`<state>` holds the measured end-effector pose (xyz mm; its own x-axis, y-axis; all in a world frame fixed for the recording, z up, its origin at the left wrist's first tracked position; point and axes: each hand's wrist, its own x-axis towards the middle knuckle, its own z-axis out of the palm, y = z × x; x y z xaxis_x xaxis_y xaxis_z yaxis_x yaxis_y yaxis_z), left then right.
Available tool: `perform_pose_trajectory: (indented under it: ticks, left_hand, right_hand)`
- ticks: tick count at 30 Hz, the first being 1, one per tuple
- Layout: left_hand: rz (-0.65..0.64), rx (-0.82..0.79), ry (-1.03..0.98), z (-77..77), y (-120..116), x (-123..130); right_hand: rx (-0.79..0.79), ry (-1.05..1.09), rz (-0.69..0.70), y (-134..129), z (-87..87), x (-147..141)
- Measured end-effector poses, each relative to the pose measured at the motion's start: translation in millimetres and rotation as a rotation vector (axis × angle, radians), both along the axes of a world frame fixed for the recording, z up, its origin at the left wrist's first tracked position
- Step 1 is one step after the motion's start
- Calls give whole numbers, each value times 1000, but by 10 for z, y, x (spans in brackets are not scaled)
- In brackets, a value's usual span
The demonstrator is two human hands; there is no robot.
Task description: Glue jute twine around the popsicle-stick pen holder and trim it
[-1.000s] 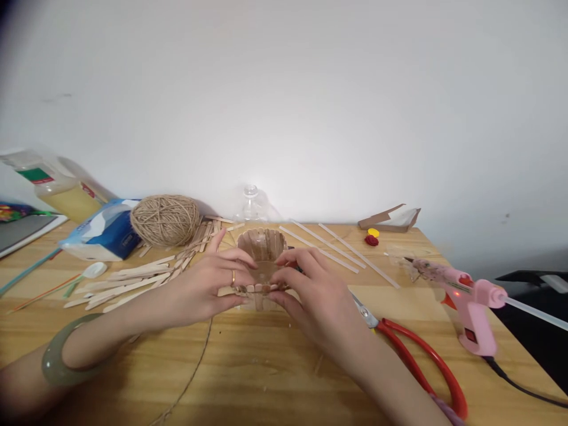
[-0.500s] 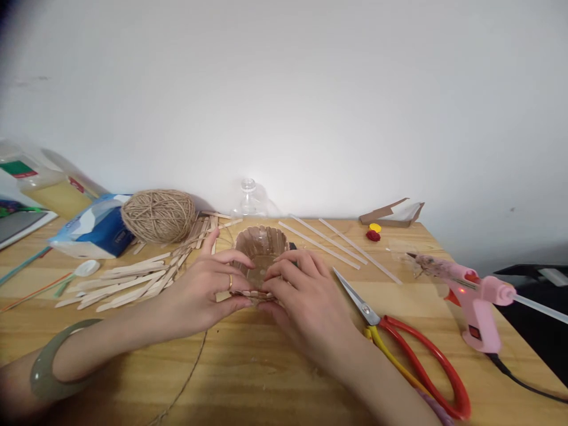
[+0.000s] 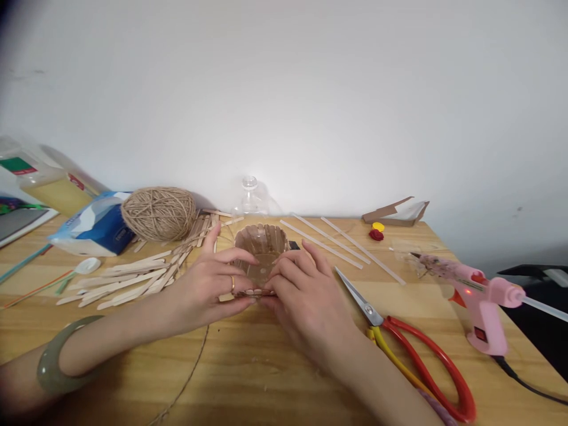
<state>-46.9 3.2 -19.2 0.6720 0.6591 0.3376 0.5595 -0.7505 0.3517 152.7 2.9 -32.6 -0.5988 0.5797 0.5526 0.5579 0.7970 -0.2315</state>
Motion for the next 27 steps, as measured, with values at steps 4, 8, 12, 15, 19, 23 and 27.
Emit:
perform_pose_trajectory:
  ticks: [4,8,12,15,19,23,27]
  left_hand:
    - [-25,-61,134,84,40,-55]
    - [-40,-73,167,141,56,-95]
    - [-63,-110,156,167,61,-82]
    - [-52,-118,150,176,55,-63]
    - [-32,-89,96,153,36,-57]
    - [-18,-94,4,117,30,-56]
    - [-18,-92,-7,99,30,-52]
  right_hand:
    - [-15,17,-5,12,-1,22]
    - [-44,-21,-1,2,15,29]
    - [-41,-17,10,-18,35,-10]
    - [-44,2,0,-18,33,-44]
    - [-57,14,0,-11,23,-62]
    - [-76,11,3,-21,28,-67]
    - [-91,-15,18,-35,40,-77]
